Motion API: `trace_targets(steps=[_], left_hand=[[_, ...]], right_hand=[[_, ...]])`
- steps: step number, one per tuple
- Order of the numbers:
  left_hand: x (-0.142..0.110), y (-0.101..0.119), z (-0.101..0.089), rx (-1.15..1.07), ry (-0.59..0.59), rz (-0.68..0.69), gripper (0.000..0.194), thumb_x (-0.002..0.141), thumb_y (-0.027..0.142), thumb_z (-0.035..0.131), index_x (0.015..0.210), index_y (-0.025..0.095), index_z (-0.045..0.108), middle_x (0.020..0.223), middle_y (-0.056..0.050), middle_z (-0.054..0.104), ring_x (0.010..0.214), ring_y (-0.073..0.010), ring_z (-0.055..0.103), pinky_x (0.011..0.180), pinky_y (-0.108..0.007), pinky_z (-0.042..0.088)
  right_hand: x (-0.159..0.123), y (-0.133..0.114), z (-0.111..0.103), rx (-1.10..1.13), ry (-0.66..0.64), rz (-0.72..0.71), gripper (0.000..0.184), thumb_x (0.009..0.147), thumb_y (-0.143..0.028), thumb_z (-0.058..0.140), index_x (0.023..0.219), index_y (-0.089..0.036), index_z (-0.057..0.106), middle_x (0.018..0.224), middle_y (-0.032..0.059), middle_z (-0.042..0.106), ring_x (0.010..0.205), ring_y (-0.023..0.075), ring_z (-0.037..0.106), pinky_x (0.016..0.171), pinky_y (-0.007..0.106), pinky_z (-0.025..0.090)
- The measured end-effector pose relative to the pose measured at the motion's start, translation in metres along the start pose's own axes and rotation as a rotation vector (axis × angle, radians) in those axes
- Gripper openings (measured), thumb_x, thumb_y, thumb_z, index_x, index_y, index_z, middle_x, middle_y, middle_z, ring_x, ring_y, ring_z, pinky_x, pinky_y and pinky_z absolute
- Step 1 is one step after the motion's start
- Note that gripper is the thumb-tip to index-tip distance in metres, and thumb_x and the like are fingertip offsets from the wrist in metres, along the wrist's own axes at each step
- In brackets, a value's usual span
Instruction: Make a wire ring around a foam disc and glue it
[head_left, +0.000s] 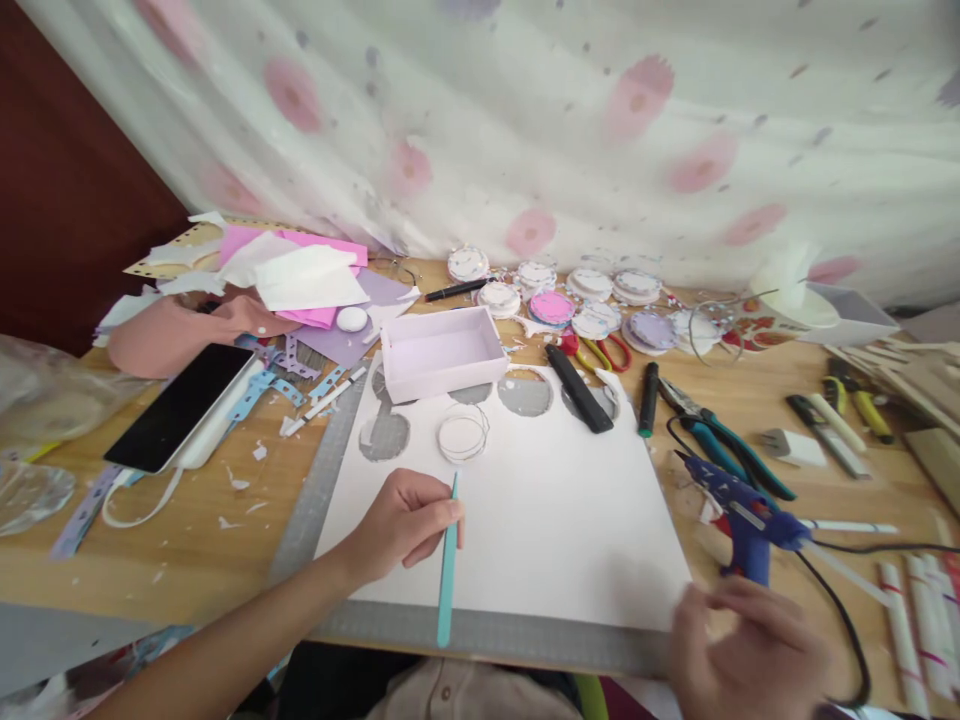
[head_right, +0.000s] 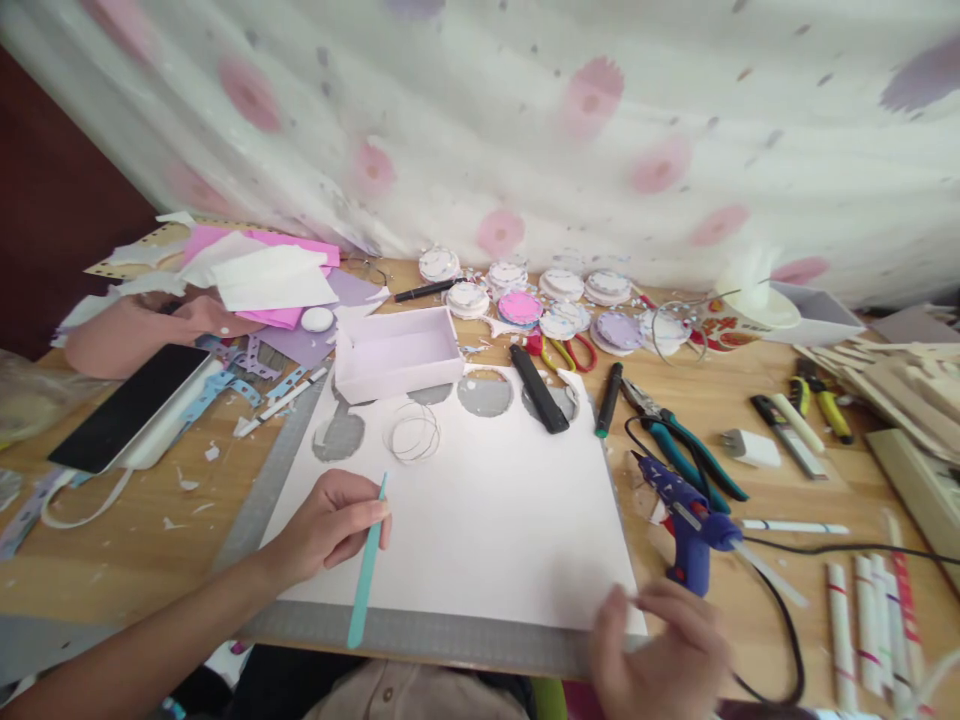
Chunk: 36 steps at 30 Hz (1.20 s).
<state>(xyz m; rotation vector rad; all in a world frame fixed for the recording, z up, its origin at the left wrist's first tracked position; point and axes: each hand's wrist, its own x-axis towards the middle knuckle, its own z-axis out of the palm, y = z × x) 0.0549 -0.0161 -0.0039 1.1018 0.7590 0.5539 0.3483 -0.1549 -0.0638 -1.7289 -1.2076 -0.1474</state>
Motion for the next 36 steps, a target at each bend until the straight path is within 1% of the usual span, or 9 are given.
trace_targets(steps=[3,6,9,12,17,21,24,30,36], left_hand=[[0.01,0.002,0.018,-0.031,0.101,-0.021,0.036,0.08,0.037,0.057,0.057,0.01,0.065,0.028,0.008,0.033,0.026,-0.0028,0.023,0.035,-0.019,0.016],[0.017,0.003,0.034,-0.025,0.202,-0.049,0.034,0.079,0.033,0.056,0.055,0.011,0.064,0.029,0.007,0.035,0.028,-0.003,0.024,0.037,-0.02,0.017],[0.02,0.004,0.041,-0.008,0.266,-0.053,0.039,0.078,0.034,0.058,0.045,0.014,0.051,0.03,0.007,0.035,0.03,-0.0036,0.026,0.038,-0.021,0.018],[0.021,0.005,0.04,0.034,0.305,-0.042,0.048,0.079,0.04,0.059,0.042,0.017,0.04,0.031,0.006,0.034,0.032,-0.0044,0.028,0.039,-0.021,0.021],[0.017,-0.003,0.03,0.355,0.273,0.095,0.044,0.091,0.042,0.045,0.062,0.014,0.063,0.038,0.005,0.041,0.038,-0.007,0.038,0.043,-0.021,0.03],[0.01,-0.016,0.013,0.924,0.259,0.546,0.023,0.089,0.019,0.05,0.089,0.013,0.072,0.046,0.005,0.05,0.043,-0.0076,0.047,0.048,-0.022,0.034],[0.009,-0.022,0.0,1.28,0.29,0.821,0.024,0.081,0.011,0.055,0.1,0.01,0.069,0.049,0.005,0.055,0.043,-0.01,0.05,0.048,-0.025,0.035],[0.013,-0.027,-0.007,1.48,0.316,0.826,0.035,0.08,0.01,0.055,0.115,0.009,0.061,0.049,0.006,0.053,0.043,-0.0117,0.048,0.047,-0.028,0.035],[0.015,-0.031,-0.007,1.513,0.299,0.739,0.041,0.082,0.01,0.052,0.123,0.008,0.056,0.05,0.006,0.052,0.043,-0.0116,0.05,0.048,-0.029,0.036]], right_hand=[[0.01,-0.055,0.027,0.145,-0.33,-0.363,0.022,0.071,-0.014,0.065,0.085,-0.021,0.05,0.079,0.0024,0.056,0.066,0.0193,0.057,0.055,0.033,0.049],[0.03,-0.097,0.058,0.243,-0.527,-0.663,0.011,0.078,-0.015,0.056,0.083,-0.022,0.049,0.074,0.0018,0.059,0.062,0.0186,0.057,0.051,0.034,0.052],[0.048,-0.115,0.08,0.251,-0.538,-0.962,0.017,0.083,-0.006,0.044,0.078,-0.02,0.052,0.069,0.0027,0.061,0.058,0.0178,0.055,0.049,0.033,0.048],[0.061,-0.118,0.091,0.287,-0.481,-1.088,0.023,0.082,-0.002,0.044,0.071,-0.021,0.052,0.062,-0.0009,0.055,0.053,0.0144,0.049,0.048,0.029,0.042],[0.064,-0.103,0.099,0.418,-0.471,-0.937,0.026,0.082,-0.001,0.045,0.066,-0.022,0.041,0.063,-0.0014,0.05,0.054,0.0124,0.044,0.048,0.026,0.038],[0.056,-0.09,0.106,0.668,-0.366,-0.452,0.028,0.08,0.002,0.048,0.073,-0.023,0.037,0.067,-0.0022,0.047,0.054,0.0108,0.043,0.048,0.024,0.035],[0.052,-0.087,0.113,0.707,-0.268,-0.191,0.026,0.083,0.0,0.05,0.083,-0.023,0.037,0.068,-0.0033,0.047,0.052,0.0102,0.046,0.047,0.024,0.034],[0.045,-0.088,0.12,0.658,-0.436,-0.012,0.023,0.086,-0.006,0.052,0.087,-0.023,0.038,0.07,-0.0028,0.051,0.055,0.0106,0.051,0.048,0.023,0.037],[0.043,-0.086,0.12,0.642,-0.502,-0.047,0.025,0.083,-0.003,0.054,0.089,-0.022,0.04,0.074,-0.0017,0.054,0.06,0.0104,0.056,0.053,0.022,0.042]])
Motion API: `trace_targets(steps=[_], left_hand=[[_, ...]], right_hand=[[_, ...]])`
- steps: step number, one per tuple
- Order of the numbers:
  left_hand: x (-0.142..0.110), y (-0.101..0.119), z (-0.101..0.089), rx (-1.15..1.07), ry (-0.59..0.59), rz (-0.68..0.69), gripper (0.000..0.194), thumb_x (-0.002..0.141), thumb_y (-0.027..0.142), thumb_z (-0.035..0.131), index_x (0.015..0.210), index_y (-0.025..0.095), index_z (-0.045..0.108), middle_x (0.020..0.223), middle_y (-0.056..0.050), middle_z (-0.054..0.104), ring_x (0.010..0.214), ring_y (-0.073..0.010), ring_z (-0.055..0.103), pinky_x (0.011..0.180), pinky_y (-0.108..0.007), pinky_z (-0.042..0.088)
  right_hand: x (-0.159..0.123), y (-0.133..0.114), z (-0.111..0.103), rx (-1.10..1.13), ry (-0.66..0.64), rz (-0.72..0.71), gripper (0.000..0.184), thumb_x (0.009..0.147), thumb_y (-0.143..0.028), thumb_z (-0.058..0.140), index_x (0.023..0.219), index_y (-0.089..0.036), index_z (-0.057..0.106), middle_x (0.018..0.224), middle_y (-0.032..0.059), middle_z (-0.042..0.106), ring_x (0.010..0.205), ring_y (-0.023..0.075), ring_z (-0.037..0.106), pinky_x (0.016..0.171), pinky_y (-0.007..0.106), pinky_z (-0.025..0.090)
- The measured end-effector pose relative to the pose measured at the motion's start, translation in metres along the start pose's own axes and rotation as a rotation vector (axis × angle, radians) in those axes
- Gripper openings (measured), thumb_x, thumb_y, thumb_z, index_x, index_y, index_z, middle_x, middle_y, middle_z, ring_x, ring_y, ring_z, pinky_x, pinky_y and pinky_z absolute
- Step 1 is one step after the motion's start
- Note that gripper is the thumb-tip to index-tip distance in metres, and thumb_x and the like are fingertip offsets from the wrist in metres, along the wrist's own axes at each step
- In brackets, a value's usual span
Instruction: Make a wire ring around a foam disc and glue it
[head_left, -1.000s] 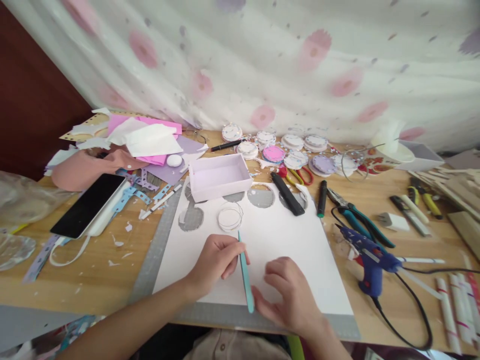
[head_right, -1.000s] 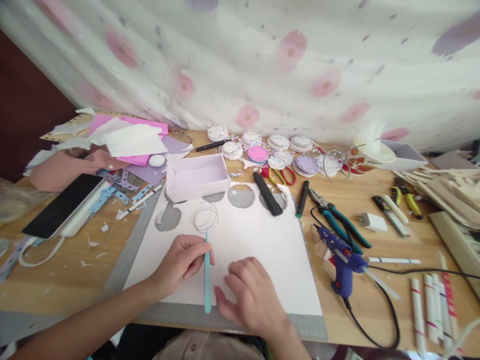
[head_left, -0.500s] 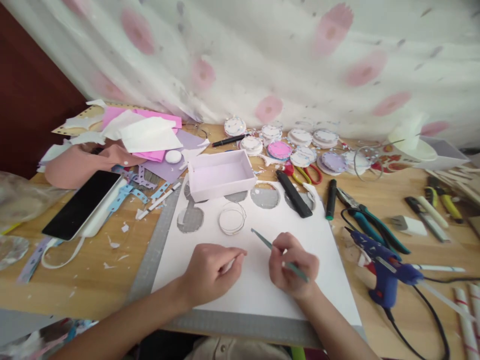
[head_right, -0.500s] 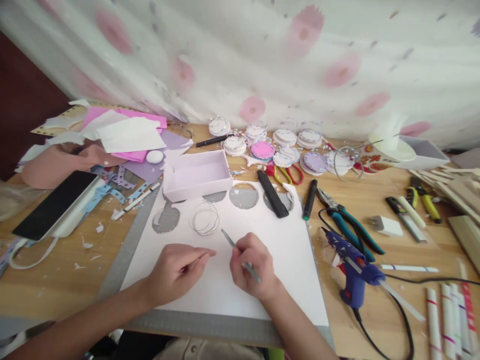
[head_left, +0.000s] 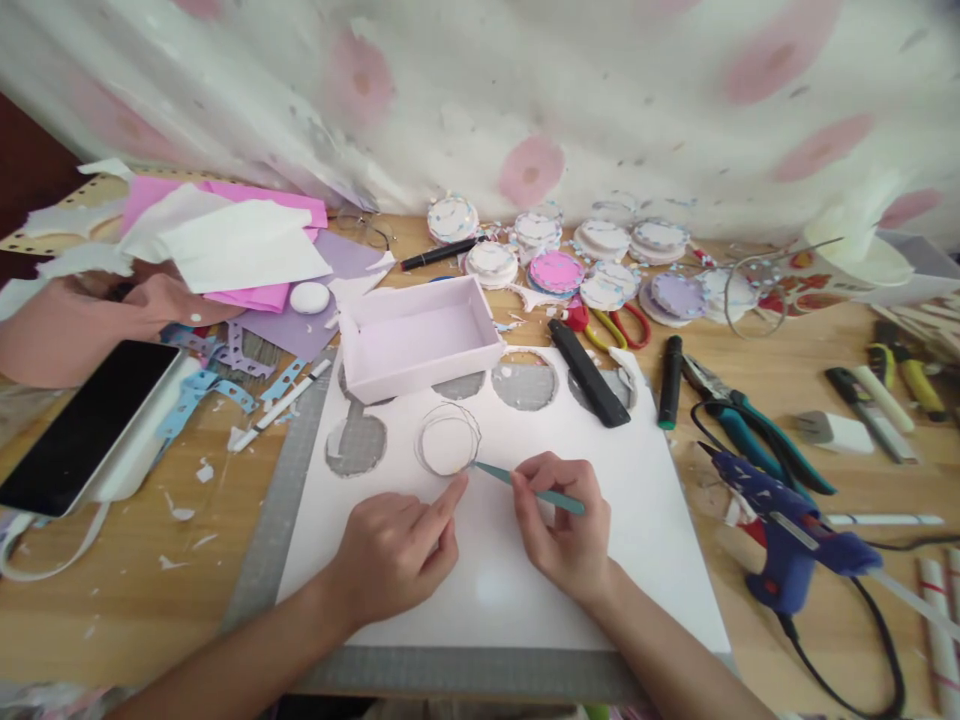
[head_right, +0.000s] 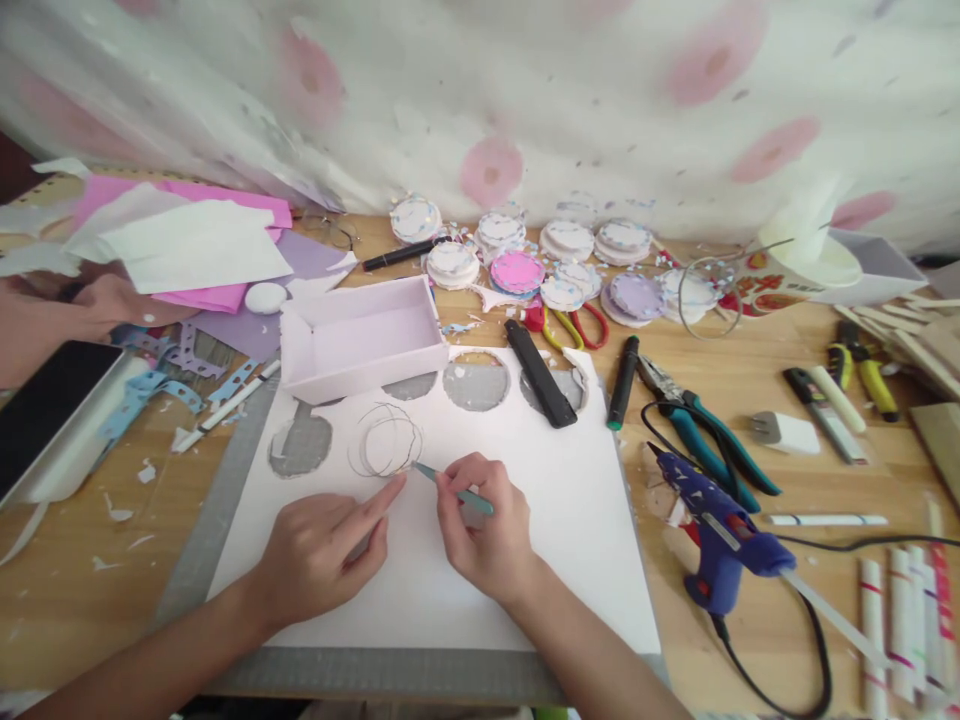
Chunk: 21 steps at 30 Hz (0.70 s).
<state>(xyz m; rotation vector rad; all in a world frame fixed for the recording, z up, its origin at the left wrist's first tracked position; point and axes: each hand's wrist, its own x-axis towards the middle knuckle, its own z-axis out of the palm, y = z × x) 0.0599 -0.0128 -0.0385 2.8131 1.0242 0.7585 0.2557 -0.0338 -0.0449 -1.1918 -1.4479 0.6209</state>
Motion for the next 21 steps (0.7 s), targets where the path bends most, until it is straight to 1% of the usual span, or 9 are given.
trace_targets(steps=[10,13,18,21], left_hand=[[0.0013,0.0,0.0007,0.018,-0.021,-0.043,0.042,0.082,0.012,0.053,0.124,0.008,0.055,0.05,0.007,0.053,0.043,-0.0114,0.051,0.048,-0.029,0.038],[0.0019,-0.0001,0.0012,0.019,-0.018,-0.049,0.043,0.082,0.012,0.053,0.124,0.009,0.055,0.05,0.007,0.053,0.042,-0.0113,0.051,0.048,-0.029,0.037],[0.0016,-0.001,0.0009,0.025,-0.024,-0.055,0.043,0.082,0.013,0.054,0.125,0.009,0.055,0.049,0.007,0.053,0.042,-0.0117,0.051,0.048,-0.03,0.038],[0.0011,-0.001,0.0007,0.017,-0.022,-0.059,0.042,0.082,0.013,0.054,0.124,0.009,0.055,0.05,0.007,0.054,0.042,-0.0117,0.051,0.048,-0.029,0.038]], right_hand=[[0.0033,-0.0006,-0.0012,-0.059,-0.031,-0.057,0.026,0.082,-0.001,0.055,0.09,-0.022,0.041,0.076,0.0003,0.055,0.062,0.0102,0.055,0.053,0.022,0.042],[0.0052,-0.0005,-0.0019,-0.093,-0.054,-0.122,0.027,0.082,0.001,0.054,0.089,-0.022,0.041,0.075,0.0004,0.054,0.062,0.0107,0.053,0.053,0.022,0.041],[0.0073,0.0003,-0.0031,-0.185,-0.124,-0.279,0.025,0.082,0.0,0.053,0.087,-0.022,0.042,0.072,0.0006,0.053,0.06,0.0118,0.047,0.051,0.023,0.039],[0.0071,0.0002,-0.0038,-0.211,-0.147,-0.313,0.026,0.082,0.001,0.053,0.087,-0.022,0.042,0.071,0.0009,0.052,0.06,0.0129,0.046,0.051,0.025,0.039]])
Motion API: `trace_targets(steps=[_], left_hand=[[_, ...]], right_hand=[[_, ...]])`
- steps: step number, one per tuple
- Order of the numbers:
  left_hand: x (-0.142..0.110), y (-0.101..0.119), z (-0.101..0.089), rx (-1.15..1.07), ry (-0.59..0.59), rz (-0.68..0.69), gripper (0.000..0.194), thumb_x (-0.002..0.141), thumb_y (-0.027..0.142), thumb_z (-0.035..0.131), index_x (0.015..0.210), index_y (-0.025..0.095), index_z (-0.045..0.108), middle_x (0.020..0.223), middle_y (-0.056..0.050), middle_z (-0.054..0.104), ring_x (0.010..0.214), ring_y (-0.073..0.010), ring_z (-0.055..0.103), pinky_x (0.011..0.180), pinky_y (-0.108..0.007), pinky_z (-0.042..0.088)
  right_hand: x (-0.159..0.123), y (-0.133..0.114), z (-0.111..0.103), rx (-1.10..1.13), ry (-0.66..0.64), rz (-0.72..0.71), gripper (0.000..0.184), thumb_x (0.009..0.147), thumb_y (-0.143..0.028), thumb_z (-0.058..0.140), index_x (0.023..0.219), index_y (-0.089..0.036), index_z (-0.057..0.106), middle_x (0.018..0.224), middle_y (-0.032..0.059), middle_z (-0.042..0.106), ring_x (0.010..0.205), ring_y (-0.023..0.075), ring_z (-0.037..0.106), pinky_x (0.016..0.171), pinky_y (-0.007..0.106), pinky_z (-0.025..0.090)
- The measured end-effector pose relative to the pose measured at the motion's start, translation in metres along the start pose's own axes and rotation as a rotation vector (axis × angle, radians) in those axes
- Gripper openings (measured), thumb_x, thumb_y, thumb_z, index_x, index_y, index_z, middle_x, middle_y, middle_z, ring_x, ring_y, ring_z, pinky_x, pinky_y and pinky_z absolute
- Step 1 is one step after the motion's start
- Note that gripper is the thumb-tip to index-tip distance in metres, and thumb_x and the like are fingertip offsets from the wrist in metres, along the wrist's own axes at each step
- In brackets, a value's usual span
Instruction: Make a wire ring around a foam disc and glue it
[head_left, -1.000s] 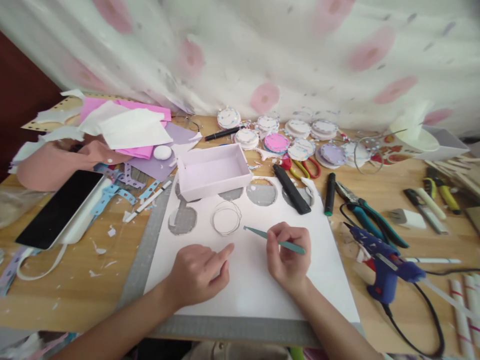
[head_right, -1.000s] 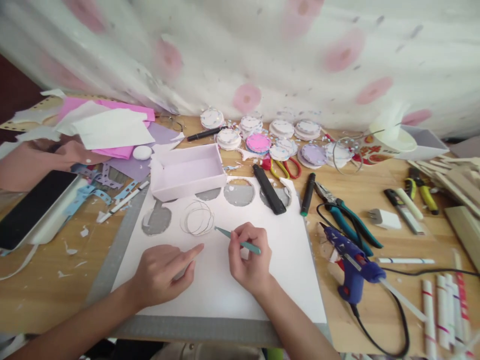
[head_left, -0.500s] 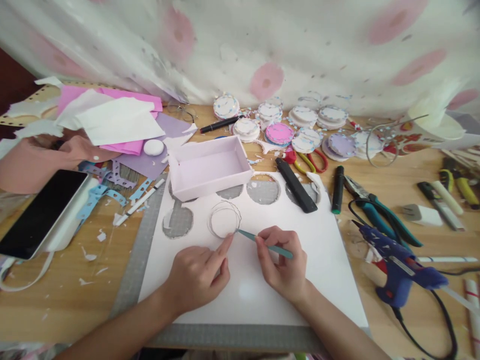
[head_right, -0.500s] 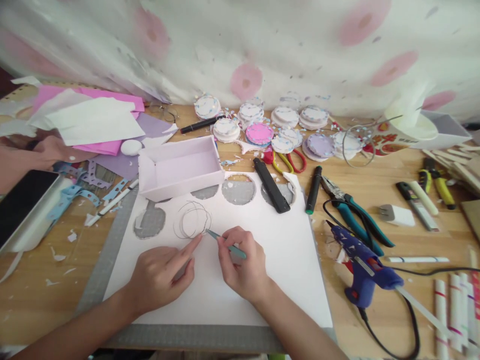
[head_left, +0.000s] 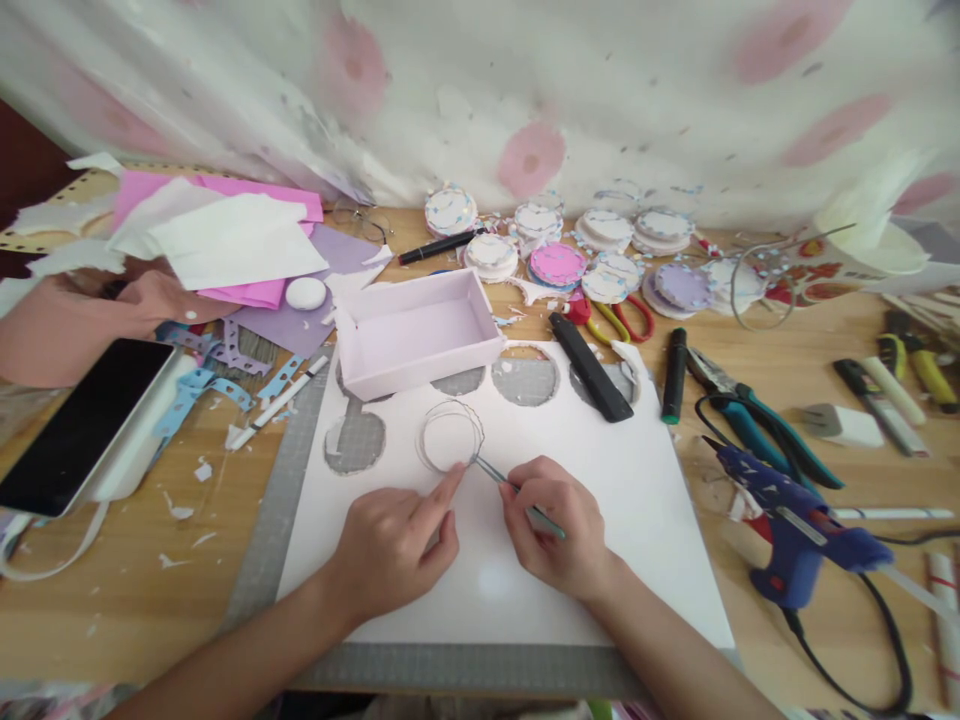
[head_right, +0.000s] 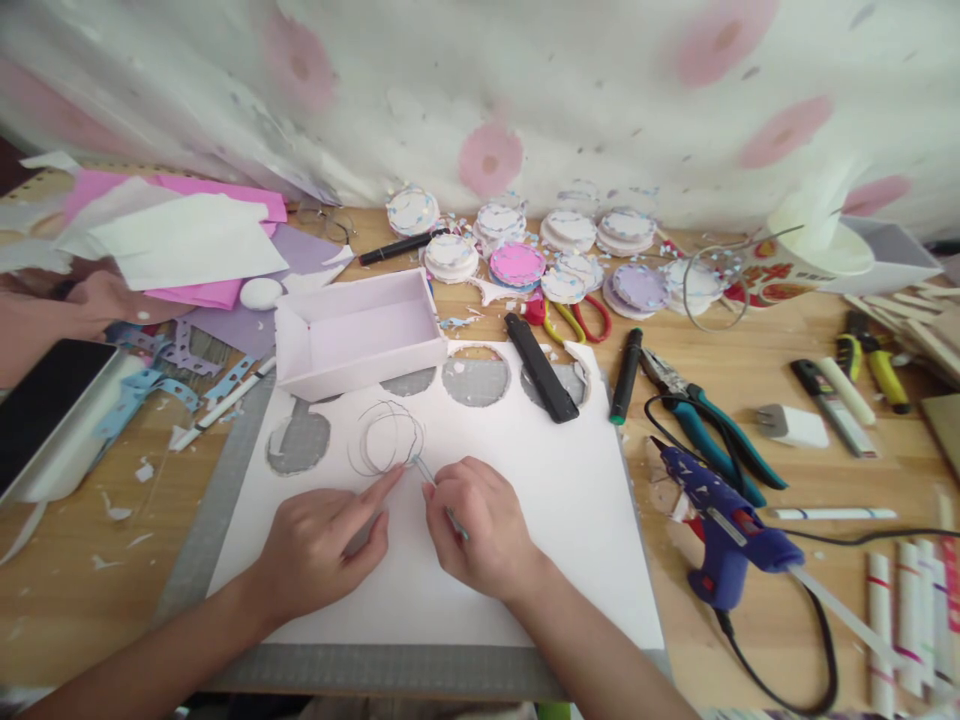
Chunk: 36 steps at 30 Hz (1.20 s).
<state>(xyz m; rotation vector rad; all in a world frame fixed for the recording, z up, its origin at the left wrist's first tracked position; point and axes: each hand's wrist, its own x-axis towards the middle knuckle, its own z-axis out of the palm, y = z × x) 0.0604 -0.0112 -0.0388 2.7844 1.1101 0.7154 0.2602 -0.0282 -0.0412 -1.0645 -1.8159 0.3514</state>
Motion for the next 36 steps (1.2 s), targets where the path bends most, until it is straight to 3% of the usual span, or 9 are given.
trace_targets(steps=[26,36], left_hand=[[-0.0021,-0.0004,0.0015,-0.041,-0.004,-0.04,0.041,0.083,0.014,0.052,0.124,0.011,0.056,0.049,0.007,0.054,0.042,-0.0109,0.051,0.048,-0.027,0.038],[0.0,-0.0013,0.0011,-0.044,-0.012,-0.041,0.041,0.084,0.014,0.05,0.125,0.012,0.056,0.049,0.007,0.054,0.042,-0.0105,0.051,0.048,-0.026,0.039]], right_hand=[[-0.0011,0.0005,-0.0017,0.056,0.044,0.054,0.028,0.079,0.002,0.054,0.086,-0.023,0.043,0.073,0.0012,0.055,0.06,0.0137,0.052,0.053,0.027,0.042],[-0.0032,0.0003,-0.0008,0.04,0.061,0.023,0.028,0.079,0.001,0.053,0.085,-0.024,0.043,0.071,0.001,0.052,0.058,0.0142,0.045,0.052,0.028,0.039]])
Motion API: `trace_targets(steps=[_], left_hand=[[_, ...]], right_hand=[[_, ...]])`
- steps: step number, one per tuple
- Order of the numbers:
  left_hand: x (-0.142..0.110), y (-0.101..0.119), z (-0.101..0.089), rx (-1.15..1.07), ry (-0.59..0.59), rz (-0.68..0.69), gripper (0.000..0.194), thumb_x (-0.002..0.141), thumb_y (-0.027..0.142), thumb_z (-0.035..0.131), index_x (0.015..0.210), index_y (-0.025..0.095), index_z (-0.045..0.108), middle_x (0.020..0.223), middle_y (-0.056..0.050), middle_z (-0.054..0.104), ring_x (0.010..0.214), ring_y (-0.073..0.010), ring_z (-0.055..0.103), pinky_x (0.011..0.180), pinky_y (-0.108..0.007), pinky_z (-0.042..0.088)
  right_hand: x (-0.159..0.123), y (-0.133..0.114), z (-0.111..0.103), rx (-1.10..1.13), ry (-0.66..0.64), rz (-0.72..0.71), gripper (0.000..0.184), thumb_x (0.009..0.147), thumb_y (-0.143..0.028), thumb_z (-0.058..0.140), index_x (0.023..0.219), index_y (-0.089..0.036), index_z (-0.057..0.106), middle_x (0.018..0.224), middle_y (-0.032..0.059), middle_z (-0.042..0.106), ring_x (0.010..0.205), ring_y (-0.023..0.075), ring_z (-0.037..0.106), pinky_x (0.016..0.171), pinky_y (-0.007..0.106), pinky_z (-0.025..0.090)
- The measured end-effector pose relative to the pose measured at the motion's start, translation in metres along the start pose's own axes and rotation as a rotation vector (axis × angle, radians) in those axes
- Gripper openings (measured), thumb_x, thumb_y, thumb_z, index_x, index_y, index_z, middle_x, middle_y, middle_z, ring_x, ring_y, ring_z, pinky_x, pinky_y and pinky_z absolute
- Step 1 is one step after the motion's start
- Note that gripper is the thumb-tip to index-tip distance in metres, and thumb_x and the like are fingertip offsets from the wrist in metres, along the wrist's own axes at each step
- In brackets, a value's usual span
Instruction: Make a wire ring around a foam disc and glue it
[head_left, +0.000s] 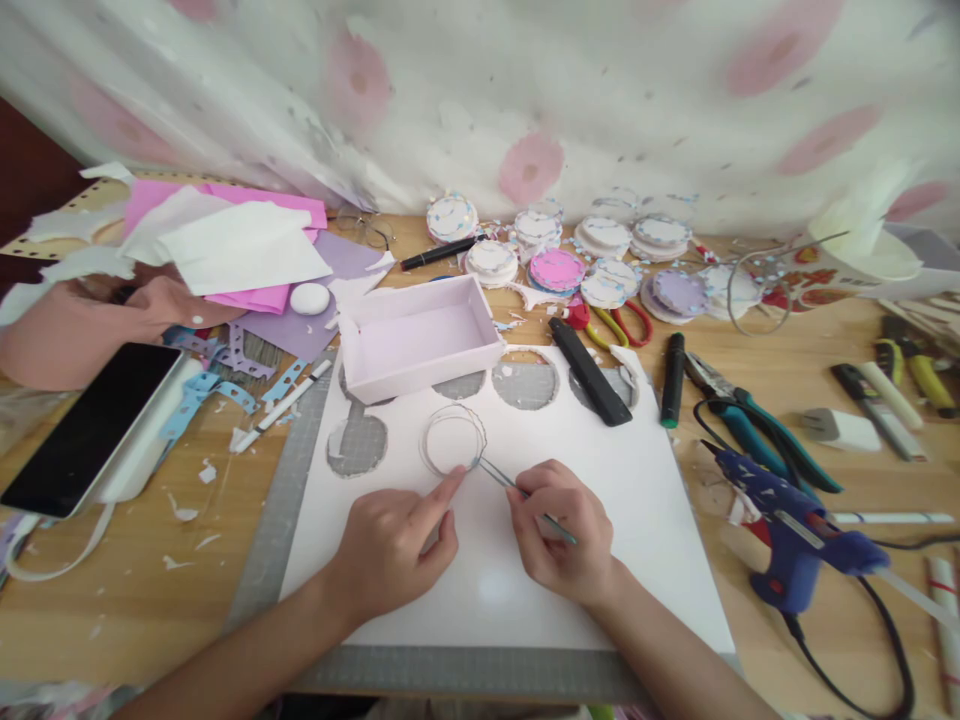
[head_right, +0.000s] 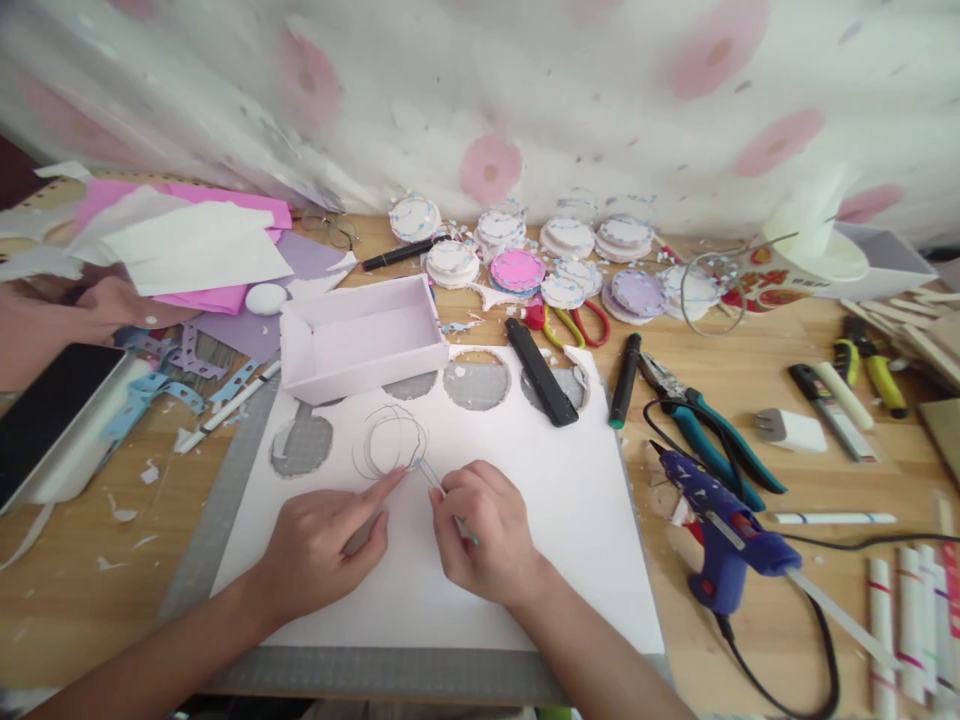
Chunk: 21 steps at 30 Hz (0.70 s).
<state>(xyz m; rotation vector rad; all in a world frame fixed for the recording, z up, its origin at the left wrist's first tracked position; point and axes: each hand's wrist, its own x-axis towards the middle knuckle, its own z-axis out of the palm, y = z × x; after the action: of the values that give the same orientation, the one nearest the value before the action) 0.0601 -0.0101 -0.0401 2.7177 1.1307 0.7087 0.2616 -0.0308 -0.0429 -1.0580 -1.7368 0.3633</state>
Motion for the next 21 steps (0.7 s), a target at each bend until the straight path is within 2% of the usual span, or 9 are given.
trace_targets(steps=[3,8,17,21], left_hand=[[0.0004,-0.0003,0.0,0.005,0.0,-0.002,0.041,0.084,0.014,0.051,0.124,0.012,0.057,0.048,0.007,0.054,0.041,-0.0106,0.051,0.047,-0.027,0.039],[0.0009,-0.0002,-0.0003,-0.004,0.004,0.004,0.04,0.083,0.013,0.051,0.123,0.011,0.058,0.049,0.007,0.054,0.041,-0.0111,0.052,0.047,-0.028,0.039],[0.002,0.0013,-0.0017,0.001,0.009,0.007,0.039,0.083,0.013,0.049,0.121,0.011,0.059,0.048,0.006,0.055,0.04,-0.0099,0.05,0.046,-0.026,0.038],[0.002,0.0013,-0.0018,0.003,0.009,0.006,0.038,0.084,0.014,0.049,0.12,0.01,0.06,0.047,0.006,0.055,0.039,-0.0101,0.05,0.045,-0.026,0.037]], right_hand=[[0.0004,0.0002,-0.0006,-0.002,0.002,-0.004,0.027,0.079,0.0,0.053,0.085,-0.024,0.043,0.07,0.0007,0.052,0.058,0.0144,0.045,0.052,0.028,0.039],[0.0019,-0.0001,-0.0015,-0.021,-0.067,-0.006,0.027,0.08,0.0,0.052,0.084,-0.024,0.041,0.07,0.0007,0.053,0.058,0.0142,0.044,0.052,0.027,0.039],[0.0017,-0.0004,-0.0009,-0.001,-0.042,0.017,0.027,0.08,0.0,0.052,0.084,-0.024,0.041,0.07,0.0001,0.053,0.057,0.0137,0.045,0.051,0.027,0.038],[0.0027,-0.0013,-0.0007,0.029,0.009,0.025,0.027,0.08,0.0,0.052,0.085,-0.024,0.042,0.07,-0.0005,0.053,0.058,0.0138,0.048,0.052,0.028,0.041]])
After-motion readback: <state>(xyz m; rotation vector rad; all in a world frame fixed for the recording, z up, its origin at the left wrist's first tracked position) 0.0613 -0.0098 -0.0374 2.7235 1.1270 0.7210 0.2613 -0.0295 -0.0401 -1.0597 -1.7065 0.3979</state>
